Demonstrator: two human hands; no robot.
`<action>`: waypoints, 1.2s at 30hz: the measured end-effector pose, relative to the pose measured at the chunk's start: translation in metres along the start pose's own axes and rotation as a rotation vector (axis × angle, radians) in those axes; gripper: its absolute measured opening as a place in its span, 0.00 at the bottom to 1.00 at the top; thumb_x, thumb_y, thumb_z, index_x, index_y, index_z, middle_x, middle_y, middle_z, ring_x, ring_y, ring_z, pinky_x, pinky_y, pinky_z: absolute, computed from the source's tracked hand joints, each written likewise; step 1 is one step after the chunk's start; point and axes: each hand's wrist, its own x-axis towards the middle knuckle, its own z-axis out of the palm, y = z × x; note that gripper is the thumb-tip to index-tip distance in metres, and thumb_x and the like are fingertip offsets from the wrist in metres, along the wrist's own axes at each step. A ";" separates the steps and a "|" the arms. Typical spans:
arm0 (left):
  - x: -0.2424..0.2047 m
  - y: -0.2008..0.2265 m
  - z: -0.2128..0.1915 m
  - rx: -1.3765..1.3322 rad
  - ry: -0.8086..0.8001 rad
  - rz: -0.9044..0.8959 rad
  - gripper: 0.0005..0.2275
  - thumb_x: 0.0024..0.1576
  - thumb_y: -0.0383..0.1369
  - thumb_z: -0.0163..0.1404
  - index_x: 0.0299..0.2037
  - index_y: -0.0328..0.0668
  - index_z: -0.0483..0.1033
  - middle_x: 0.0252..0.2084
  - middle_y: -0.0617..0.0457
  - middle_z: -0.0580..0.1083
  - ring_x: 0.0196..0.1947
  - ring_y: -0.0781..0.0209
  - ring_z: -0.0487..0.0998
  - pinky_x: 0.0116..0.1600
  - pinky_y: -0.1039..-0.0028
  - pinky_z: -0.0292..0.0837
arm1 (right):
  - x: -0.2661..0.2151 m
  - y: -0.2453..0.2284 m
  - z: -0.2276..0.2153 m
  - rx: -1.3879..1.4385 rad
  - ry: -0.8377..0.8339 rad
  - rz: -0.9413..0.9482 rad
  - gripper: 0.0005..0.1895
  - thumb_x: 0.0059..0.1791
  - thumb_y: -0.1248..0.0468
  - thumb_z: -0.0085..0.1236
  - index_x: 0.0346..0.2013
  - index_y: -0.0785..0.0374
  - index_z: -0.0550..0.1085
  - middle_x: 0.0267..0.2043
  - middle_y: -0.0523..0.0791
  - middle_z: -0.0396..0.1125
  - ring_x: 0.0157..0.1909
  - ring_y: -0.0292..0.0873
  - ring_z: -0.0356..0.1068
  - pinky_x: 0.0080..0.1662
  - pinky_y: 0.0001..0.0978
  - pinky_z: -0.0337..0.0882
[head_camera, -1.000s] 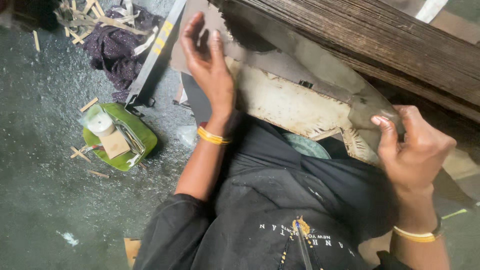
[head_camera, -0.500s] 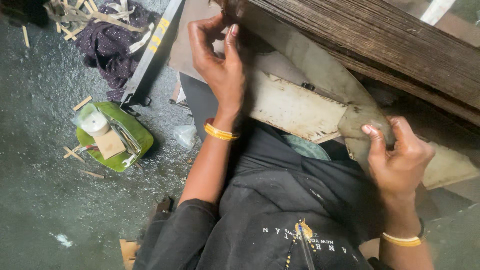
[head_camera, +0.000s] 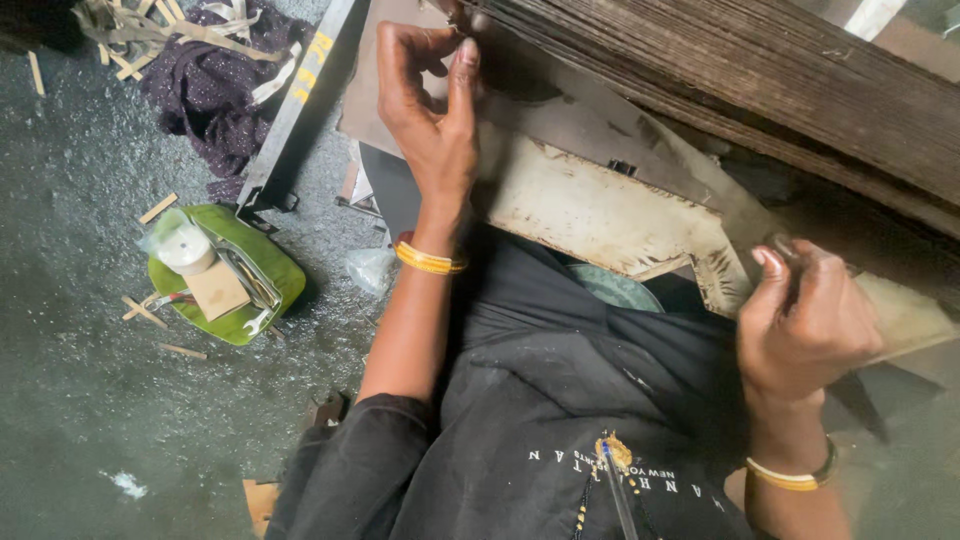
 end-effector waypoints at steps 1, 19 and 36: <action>-0.001 0.000 -0.001 -0.009 0.005 -0.041 0.08 0.64 0.22 0.56 0.43 0.32 0.67 0.38 0.53 0.69 0.40 0.66 0.71 0.49 0.78 0.70 | -0.001 0.002 -0.001 -0.019 0.007 0.004 0.07 0.60 0.66 0.60 0.47 0.66 0.73 0.41 0.51 0.72 0.40 0.54 0.73 0.44 0.39 0.70; -0.002 0.001 0.000 -0.080 0.075 -0.139 0.07 0.63 0.20 0.56 0.40 0.31 0.68 0.38 0.55 0.69 0.40 0.69 0.72 0.45 0.79 0.73 | 0.025 0.029 0.000 -0.119 0.004 -0.173 0.02 0.57 0.68 0.58 0.41 0.63 0.74 0.37 0.47 0.70 0.36 0.48 0.70 0.42 0.34 0.67; 0.018 0.025 -0.020 0.391 0.146 0.512 0.17 0.59 0.34 0.65 0.52 0.39 0.71 0.61 0.46 0.65 0.66 0.52 0.63 0.71 0.61 0.65 | 0.055 0.036 -0.026 -0.143 -0.024 -0.281 0.09 0.61 0.61 0.60 0.48 0.65 0.77 0.31 0.46 0.65 0.33 0.46 0.67 0.39 0.34 0.63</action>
